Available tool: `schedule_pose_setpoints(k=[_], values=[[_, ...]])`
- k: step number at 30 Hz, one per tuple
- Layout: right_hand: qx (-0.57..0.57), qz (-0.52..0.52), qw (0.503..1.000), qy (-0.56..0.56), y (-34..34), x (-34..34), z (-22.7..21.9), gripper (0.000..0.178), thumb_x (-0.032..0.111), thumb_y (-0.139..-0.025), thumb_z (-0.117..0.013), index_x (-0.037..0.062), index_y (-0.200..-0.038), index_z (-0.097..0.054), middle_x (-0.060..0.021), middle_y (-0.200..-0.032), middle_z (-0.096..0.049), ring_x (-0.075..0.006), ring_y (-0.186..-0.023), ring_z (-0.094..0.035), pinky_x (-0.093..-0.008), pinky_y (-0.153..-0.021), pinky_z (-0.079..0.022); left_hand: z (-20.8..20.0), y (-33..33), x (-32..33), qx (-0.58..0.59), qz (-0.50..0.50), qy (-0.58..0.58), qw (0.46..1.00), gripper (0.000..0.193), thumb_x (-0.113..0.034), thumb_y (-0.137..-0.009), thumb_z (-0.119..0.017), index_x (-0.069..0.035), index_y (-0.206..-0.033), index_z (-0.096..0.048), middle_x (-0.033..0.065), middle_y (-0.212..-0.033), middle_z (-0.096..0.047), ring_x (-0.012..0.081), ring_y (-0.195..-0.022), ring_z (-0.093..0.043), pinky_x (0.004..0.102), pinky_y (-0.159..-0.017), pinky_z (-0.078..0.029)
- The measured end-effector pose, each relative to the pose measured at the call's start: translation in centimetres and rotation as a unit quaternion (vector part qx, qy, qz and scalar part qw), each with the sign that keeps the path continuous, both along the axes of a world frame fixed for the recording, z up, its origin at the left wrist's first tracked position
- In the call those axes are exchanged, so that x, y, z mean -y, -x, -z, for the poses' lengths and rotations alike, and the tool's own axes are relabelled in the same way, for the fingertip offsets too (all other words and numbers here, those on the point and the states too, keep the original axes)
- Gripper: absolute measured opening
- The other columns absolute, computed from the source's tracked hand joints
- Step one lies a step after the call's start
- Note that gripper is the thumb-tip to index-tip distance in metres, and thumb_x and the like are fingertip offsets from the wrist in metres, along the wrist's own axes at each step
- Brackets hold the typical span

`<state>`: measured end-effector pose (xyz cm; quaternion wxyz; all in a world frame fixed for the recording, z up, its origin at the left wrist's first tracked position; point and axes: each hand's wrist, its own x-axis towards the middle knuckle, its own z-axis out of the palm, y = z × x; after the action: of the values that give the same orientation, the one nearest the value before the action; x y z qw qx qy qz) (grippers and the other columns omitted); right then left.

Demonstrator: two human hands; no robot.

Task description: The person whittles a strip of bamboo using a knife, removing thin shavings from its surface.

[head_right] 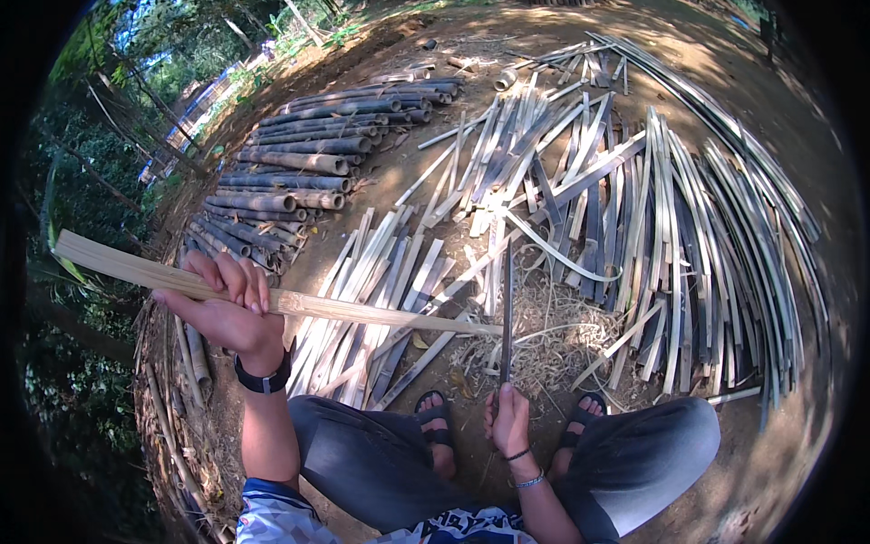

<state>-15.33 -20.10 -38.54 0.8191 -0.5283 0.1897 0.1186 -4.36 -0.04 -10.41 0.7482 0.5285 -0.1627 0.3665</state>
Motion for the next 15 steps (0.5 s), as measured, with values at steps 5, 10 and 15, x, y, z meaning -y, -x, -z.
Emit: schedule_pose_setpoints(k=[5,10,15], values=[[-0.031,-0.034,0.998,-0.031,0.7,-0.6,2.6,0.054,0.053,-0.095,-0.033,0.0043,-0.077,-0.046,-0.0028,-0.048,-0.040,-0.0113,-0.032,-0.037,-0.0256,-0.032,-0.032,-0.2,-0.1,1.3,0.022,0.036,-0.020,0.999,0.059,-0.064,-0.092,-0.023,-0.012,-0.068,-0.032,0.0001,-0.045,-0.027,0.0088,-0.033,-0.022,0.0192,-0.028,-0.022],[-0.080,-0.080,0.992,-0.048,0.9,-2.2,4.0,0.054,0.053,-0.096,-0.032,0.0043,-0.078,-0.046,-0.0028,-0.048,-0.040,-0.0114,-0.033,-0.038,-0.0264,-0.032,-0.033,-0.1,0.2,1.2,0.034,0.049,-0.032,0.998,0.059,-0.065,-0.091,-0.024,-0.011,-0.068,-0.032,-0.0002,-0.045,-0.027,0.0086,-0.031,-0.023,0.0185,-0.028,-0.023],[-0.081,-0.089,0.992,-0.044,0.3,-2.7,4.4,0.054,0.054,-0.096,-0.031,0.0040,-0.079,-0.046,-0.0028,-0.049,-0.040,-0.0117,-0.033,-0.038,-0.0267,-0.033,-0.034,-0.1,0.5,1.2,0.007,0.033,-0.012,0.999,0.062,-0.070,-0.088,-0.021,-0.012,-0.069,-0.030,0.0006,-0.044,-0.028,0.0094,-0.030,-0.023,0.0204,-0.028,-0.023]])
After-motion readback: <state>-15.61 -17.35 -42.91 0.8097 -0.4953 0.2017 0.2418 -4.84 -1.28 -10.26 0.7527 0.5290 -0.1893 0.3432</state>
